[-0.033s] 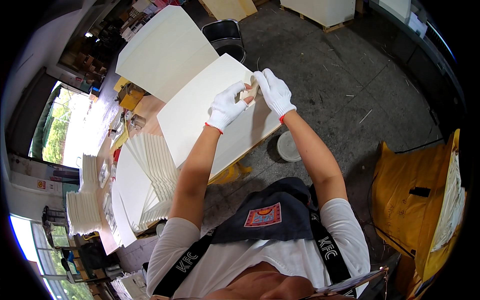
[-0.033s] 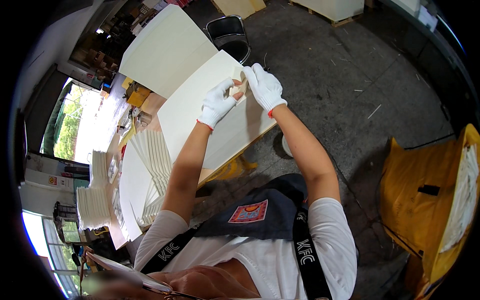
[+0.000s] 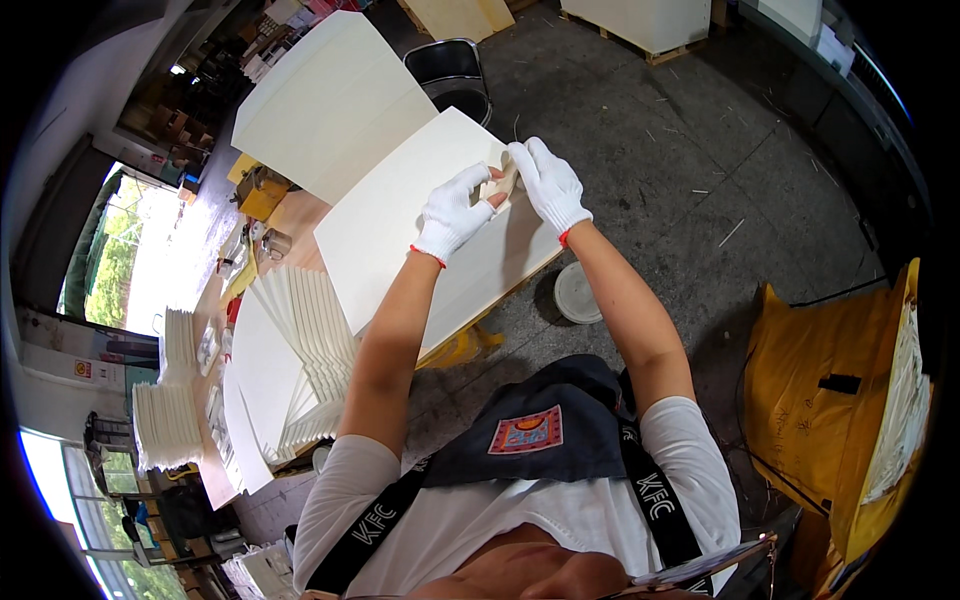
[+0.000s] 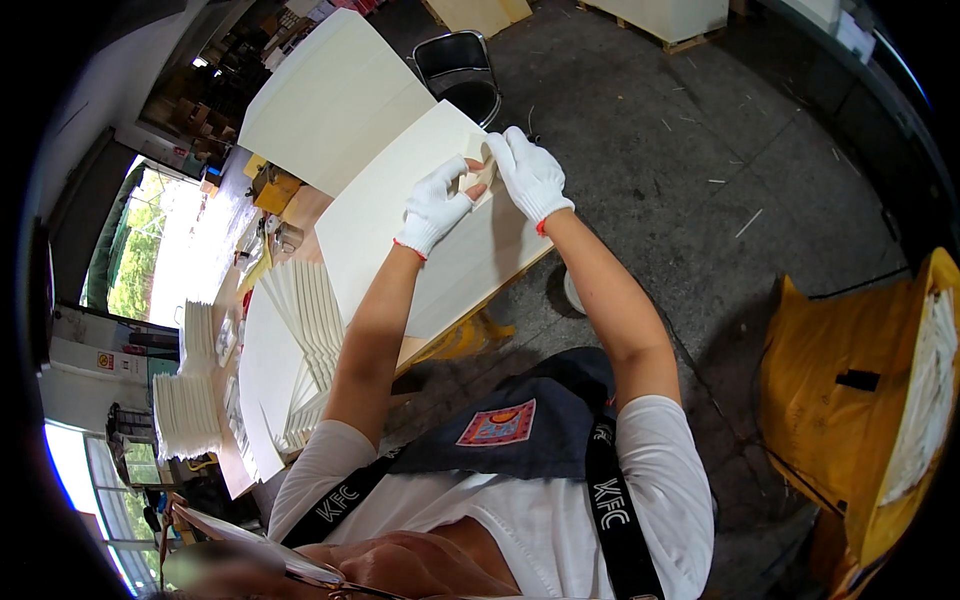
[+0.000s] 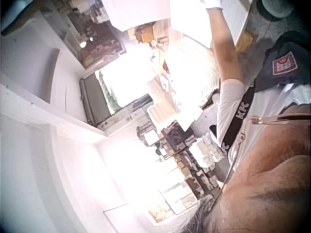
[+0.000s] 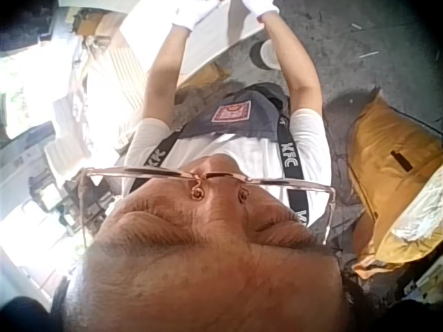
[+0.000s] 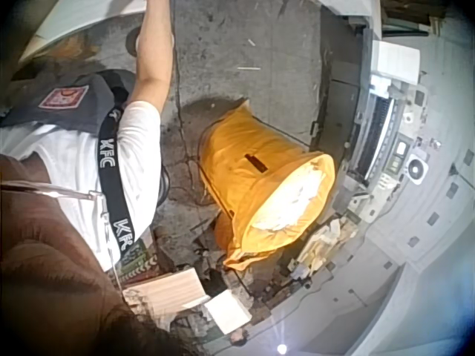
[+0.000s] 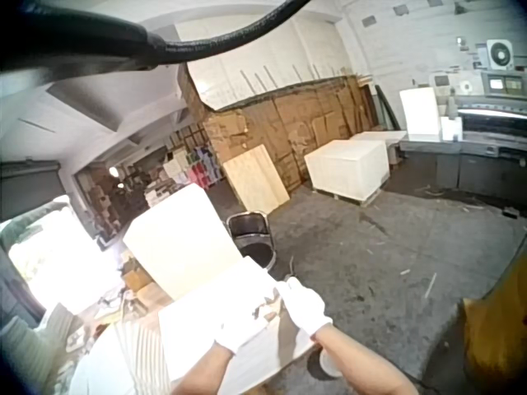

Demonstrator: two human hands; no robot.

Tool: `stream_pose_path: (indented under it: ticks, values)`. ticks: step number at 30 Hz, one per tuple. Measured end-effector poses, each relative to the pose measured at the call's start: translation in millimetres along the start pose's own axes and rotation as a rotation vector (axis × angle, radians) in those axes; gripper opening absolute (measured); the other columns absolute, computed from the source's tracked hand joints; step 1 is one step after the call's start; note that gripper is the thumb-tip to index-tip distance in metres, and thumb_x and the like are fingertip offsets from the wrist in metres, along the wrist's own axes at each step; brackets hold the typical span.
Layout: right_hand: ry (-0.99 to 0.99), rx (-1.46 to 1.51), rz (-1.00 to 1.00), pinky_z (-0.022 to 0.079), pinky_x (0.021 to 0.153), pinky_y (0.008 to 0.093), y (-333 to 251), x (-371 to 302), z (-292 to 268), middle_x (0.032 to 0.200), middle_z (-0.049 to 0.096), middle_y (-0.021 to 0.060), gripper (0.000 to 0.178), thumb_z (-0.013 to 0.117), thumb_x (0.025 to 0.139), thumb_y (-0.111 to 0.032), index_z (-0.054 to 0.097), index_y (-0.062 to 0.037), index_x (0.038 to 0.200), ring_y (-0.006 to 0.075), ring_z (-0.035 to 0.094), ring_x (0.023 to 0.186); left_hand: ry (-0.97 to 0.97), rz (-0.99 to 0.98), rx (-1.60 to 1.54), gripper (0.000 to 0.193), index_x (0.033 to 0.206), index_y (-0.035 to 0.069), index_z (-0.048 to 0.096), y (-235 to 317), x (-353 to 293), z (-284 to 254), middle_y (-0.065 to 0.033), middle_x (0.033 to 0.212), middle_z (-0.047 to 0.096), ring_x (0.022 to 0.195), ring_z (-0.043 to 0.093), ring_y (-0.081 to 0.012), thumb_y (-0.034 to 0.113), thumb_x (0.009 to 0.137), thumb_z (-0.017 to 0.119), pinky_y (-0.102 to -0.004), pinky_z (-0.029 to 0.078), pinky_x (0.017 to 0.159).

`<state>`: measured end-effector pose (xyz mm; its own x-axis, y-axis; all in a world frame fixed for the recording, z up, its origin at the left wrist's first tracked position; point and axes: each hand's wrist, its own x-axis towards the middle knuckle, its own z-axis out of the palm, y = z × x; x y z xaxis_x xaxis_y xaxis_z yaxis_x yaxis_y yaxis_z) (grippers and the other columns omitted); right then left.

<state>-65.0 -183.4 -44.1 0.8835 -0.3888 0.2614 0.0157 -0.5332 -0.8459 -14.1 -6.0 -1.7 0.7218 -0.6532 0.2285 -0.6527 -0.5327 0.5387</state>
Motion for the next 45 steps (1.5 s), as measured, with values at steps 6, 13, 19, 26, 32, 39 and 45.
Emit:
stream_pose_path:
  ticks: [6, 13, 19, 26, 32, 39, 45]
  values:
    - [0.013, 0.005, -0.045, 0.048, 0.078, 0.0545, 1, -2, -2, 0.093, 0.068, 0.0225, 0.045, 0.034, 0.104, -0.052, 0.056, -0.0131, 0.108, 0.0444, 0.066, 0.089, -0.015, -0.024, 0.013, 0.036, 0.122, 0.015, 0.067, 6, 0, -1, -0.0124, 0.105, 0.072, 0.091, 0.068, -0.0253, 0.028, 0.088, 0.072, -0.0334, 0.053, 0.084]
    - [0.005, 0.058, 0.046, 0.047, 0.080, 0.0516, -4, -6, -30, 0.091, 0.068, 0.0214, 0.050, 0.039, 0.102, -0.056, 0.058, -0.0097, 0.106, 0.0441, 0.065, 0.092, 0.146, 0.313, 0.343, 0.042, 0.127, 0.023, 0.066, 8, -9, 8, -0.0102, 0.123, 0.068, 0.099, 0.069, -0.0329, 0.019, 0.085, 0.065, -0.0390, 0.057, 0.087]
    - [-0.154, -0.246, -0.045, 0.050, 0.081, 0.0482, 20, -4, -39, 0.093, 0.070, 0.0191, 0.062, 0.046, 0.095, -0.068, 0.062, -0.0082, 0.100, 0.0405, 0.067, 0.090, 0.124, 0.246, 0.287, 0.047, 0.132, 0.024, 0.064, 8, -11, 5, -0.0106, 0.125, 0.068, 0.102, 0.068, -0.0338, 0.017, 0.086, 0.063, -0.0402, 0.056, 0.089]
    - [-0.011, -0.510, -0.495, 0.052, 0.070, 0.0462, 20, 2, -35, 0.082, 0.066, 0.0132, 0.040, 0.060, 0.093, -0.052, 0.066, -0.0119, 0.093, 0.0341, 0.067, 0.078, 0.067, 0.108, 0.338, 0.038, 0.126, 0.020, 0.065, -3, 15, 7, -0.0116, 0.117, 0.070, 0.101, 0.068, -0.0350, 0.024, 0.088, 0.064, -0.0430, 0.055, 0.086]
    - [-0.079, -0.409, -0.469, 0.052, 0.074, 0.0462, 3, 11, -38, 0.088, 0.068, 0.0155, 0.043, 0.053, 0.097, -0.055, 0.067, -0.0148, 0.106, 0.0359, 0.067, 0.084, 0.020, 0.095, 0.324, 0.037, 0.126, 0.019, 0.065, 4, 17, 4, -0.0124, 0.114, 0.071, 0.102, 0.068, -0.0350, 0.027, 0.090, 0.063, -0.0421, 0.054, 0.087]
    - [-0.131, 0.075, 0.040, 0.047, 0.084, 0.0517, -7, 3, -18, 0.100, 0.068, 0.0230, 0.048, 0.037, 0.103, -0.053, 0.061, -0.0113, 0.109, 0.0444, 0.063, 0.097, -0.037, 0.028, -0.072, 0.036, 0.126, 0.013, 0.068, -9, 7, 1, -0.0128, 0.121, 0.070, 0.108, 0.068, -0.0286, 0.028, 0.094, 0.064, -0.0350, 0.051, 0.095]
    - [-0.023, 0.062, -0.009, 0.047, 0.083, 0.0532, 1, 0, -7, 0.099, 0.068, 0.0251, 0.049, 0.036, 0.104, -0.052, 0.060, -0.0091, 0.109, 0.0461, 0.063, 0.096, -0.042, 0.031, -0.046, 0.039, 0.125, 0.008, 0.068, -4, 8, 0, -0.0147, 0.124, 0.069, 0.114, 0.066, -0.0284, 0.027, 0.090, 0.070, -0.0342, 0.049, 0.100]
